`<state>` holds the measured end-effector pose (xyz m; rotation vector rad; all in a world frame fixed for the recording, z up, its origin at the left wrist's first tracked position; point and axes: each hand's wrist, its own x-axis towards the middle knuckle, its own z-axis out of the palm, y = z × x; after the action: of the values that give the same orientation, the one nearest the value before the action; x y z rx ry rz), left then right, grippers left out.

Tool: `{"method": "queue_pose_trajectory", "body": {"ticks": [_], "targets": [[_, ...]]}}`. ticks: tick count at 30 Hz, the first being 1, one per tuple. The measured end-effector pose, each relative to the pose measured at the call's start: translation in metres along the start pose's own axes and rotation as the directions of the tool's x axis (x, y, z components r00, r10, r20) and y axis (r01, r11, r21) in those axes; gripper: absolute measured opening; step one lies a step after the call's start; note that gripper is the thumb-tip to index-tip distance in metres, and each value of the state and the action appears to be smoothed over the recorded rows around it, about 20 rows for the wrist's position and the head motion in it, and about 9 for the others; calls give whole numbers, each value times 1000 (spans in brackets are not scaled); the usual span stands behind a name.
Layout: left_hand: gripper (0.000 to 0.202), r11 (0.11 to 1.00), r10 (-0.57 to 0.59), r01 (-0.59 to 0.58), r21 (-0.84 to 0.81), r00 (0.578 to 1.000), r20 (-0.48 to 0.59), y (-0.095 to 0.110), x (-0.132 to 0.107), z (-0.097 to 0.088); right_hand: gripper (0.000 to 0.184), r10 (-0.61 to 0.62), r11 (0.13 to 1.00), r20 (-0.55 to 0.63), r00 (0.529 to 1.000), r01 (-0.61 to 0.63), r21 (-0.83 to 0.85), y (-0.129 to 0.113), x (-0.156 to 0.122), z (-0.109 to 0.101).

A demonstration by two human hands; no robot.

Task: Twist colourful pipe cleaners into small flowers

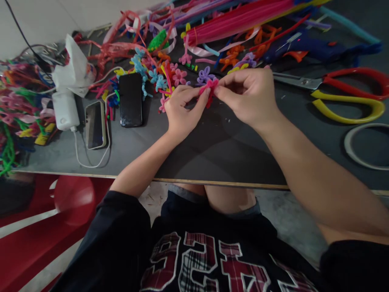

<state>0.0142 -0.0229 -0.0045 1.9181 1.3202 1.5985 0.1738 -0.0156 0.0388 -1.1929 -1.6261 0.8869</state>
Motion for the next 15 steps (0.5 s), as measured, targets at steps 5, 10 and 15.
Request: {"method": "queue_pose_trajectory", "body": {"ticks": [5, 10, 15], "targets": [[28, 997, -33, 36, -62, 998, 47, -4, 3, -4, 14, 39, 996, 145, 989, -51, 75, 2, 3, -6], [34, 974, -128, 143, -175, 987, 97, -3, 3, -1, 25, 142, 935, 261, 955, -216, 282, -3, 5, -7], [34, 927, -234, 255, -274, 966, 109, 3, 2, 1, 38, 275, 847, 327, 904, -389, 362, -17, 3, -5]]}}
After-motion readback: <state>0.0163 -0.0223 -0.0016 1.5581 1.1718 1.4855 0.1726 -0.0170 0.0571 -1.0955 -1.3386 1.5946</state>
